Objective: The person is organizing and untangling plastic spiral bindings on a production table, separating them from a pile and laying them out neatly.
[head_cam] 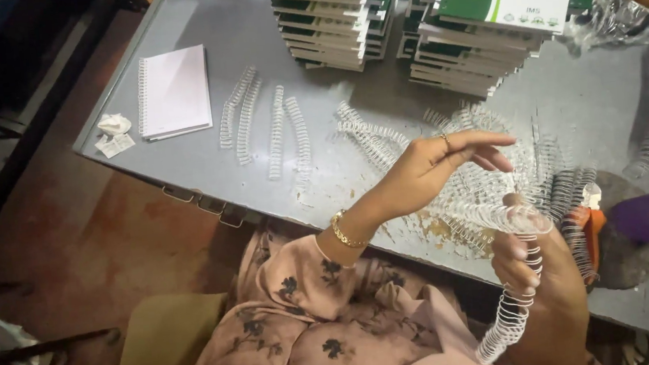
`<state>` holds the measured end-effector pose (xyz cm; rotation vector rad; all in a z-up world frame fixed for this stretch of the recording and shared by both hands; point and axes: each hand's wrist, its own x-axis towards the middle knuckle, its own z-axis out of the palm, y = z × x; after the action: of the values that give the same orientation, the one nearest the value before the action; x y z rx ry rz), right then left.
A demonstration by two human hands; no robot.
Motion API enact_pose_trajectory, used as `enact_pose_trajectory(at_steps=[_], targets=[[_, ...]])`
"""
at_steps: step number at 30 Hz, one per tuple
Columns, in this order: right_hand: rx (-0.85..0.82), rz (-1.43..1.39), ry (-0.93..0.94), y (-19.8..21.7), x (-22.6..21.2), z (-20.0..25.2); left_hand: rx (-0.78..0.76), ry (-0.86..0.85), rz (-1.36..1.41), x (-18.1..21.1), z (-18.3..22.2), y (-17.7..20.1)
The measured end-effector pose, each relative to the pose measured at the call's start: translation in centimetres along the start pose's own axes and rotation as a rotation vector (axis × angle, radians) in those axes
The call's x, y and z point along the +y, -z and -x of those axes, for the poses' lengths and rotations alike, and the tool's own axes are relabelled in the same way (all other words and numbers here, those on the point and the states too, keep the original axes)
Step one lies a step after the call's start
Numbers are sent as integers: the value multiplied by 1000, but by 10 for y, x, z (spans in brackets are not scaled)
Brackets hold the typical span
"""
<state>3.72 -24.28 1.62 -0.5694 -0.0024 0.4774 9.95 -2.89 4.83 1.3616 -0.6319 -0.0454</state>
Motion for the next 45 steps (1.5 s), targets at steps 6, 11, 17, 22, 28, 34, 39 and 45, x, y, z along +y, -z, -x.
enact_pose_trajectory(at_steps=[6, 11, 17, 22, 28, 34, 39, 45], targets=[[80, 183, 10, -16, -2, 0, -4, 94, -130, 0, 0, -3], [-43, 93, -82, 11, -5, -2, -44, 236, -137, -7, -8, -1], [-77, 154, -86, -21, 2, 8, -349, 348, 438, -34, -39, 8], [168, 455, 19, -93, 1, 20, -494, 325, 772, -82, -95, -8], [91, 351, 30, -75, -3, 10, -438, 302, 585, -76, -154, -34], [409, 540, 140, -94, -6, 11, -528, 311, 297, -41, -143, -13], [68, 20, 30, 51, -24, -28, -657, 226, 103, -41, -93, 39], [23, -52, 21, 48, -19, -34, -468, 8, -182, -42, -48, 39]])
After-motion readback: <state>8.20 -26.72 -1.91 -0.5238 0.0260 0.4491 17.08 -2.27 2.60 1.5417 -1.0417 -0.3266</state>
